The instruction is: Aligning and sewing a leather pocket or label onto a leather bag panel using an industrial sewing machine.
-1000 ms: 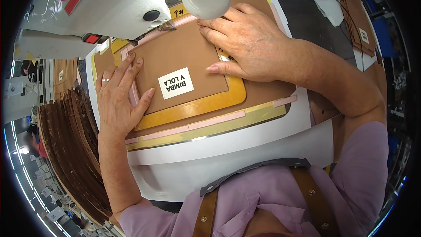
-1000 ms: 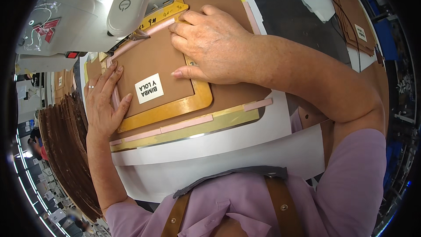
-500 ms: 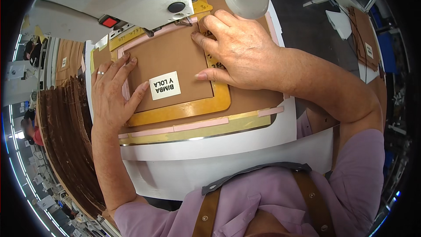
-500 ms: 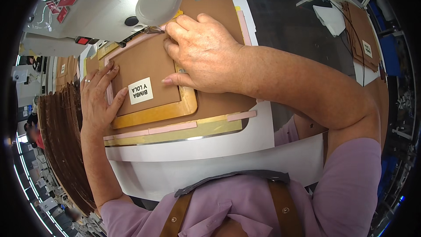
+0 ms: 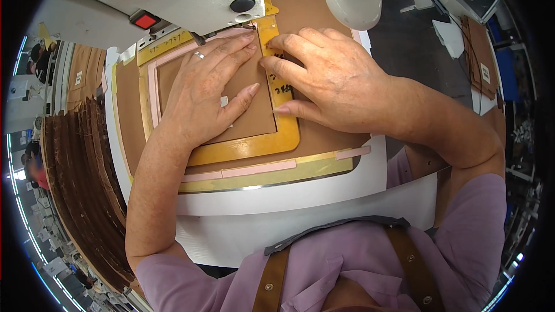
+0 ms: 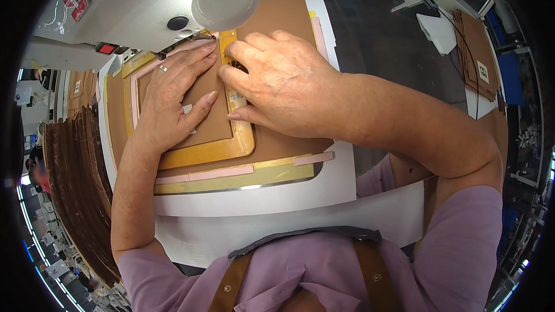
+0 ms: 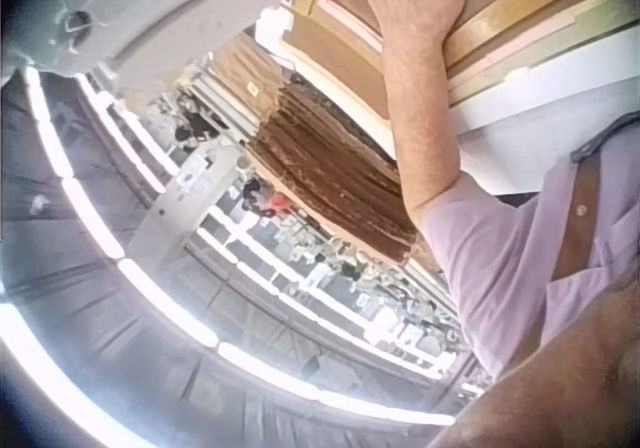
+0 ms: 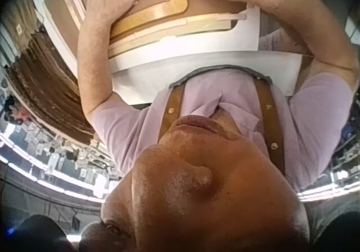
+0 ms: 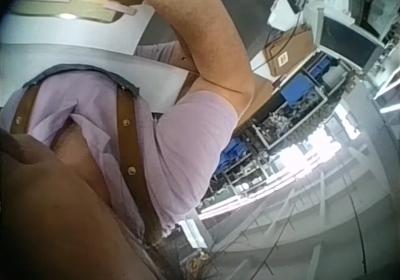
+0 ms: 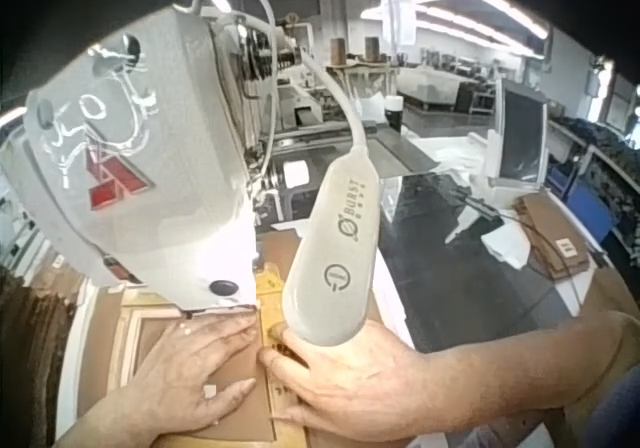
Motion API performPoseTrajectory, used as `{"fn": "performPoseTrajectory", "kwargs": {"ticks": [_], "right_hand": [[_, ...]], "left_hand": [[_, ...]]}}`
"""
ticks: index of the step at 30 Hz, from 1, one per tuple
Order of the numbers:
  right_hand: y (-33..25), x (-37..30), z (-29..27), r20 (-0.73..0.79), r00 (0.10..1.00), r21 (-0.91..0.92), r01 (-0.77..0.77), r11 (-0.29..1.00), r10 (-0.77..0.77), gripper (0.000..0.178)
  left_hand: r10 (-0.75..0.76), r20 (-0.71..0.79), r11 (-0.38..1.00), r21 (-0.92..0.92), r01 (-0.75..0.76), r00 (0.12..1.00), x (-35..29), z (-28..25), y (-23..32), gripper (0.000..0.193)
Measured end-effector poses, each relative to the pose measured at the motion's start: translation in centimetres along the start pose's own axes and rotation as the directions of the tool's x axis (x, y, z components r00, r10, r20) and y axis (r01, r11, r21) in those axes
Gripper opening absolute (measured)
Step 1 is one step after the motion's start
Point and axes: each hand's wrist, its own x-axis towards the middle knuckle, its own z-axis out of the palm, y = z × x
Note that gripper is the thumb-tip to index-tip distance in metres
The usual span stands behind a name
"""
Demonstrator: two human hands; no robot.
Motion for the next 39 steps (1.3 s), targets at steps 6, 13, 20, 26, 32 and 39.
{"fn": "performPoseTrajectory", "kwargs": {"ticks": [6, 13, 20, 26, 32, 39], "right_hand": [[-0.8, -0.9, -0.7, 0.032, 0.997, 0.177, 0.067, 0.982, -0.074, 0.045], [-1.3, -0.9, -0.8, 0.002, 0.983, 0.182, 0.179, 0.967, -0.182, 0.043], [-0.3, -0.9, -0.5, -0.026, 0.994, 0.240, 0.108, 0.965, -0.104, 0.035], [8.2, 1.6, 0.3, -0.011, 0.953, 0.140, -0.297, 0.945, 0.302, 0.035], [9.1, 1.7, 3.6, -0.113, 0.960, 0.331, -0.206, 0.921, 0.256, 0.023], [7.7, 3.0, 2.7, 0.081, 0.929, 0.049, -0.365, 0.930, 0.360, 0.031]], "left_hand": [[-0.004, -0.014, 1.000, -0.001, 0.004, 1.000, 0.1, 0.7, 0.1, 0.051], [-0.020, -0.012, 0.999, -0.042, 0.019, 1.000, 0.1, 0.7, 0.4, 0.056], [-0.051, -0.063, 0.995, -0.092, 0.045, 0.997, -0.6, 1.3, 0.6, 0.054], [-0.018, -0.074, 0.999, -0.035, 0.016, 0.997, -0.3, 1.5, 0.3, 0.052], [-0.002, -0.060, 0.998, -0.055, -0.001, 0.998, -0.2, 1.7, -0.1, 0.050], [0.012, -0.098, 0.999, -0.052, -0.017, 0.995, -0.7, 1.9, -0.6, 0.049]]}}
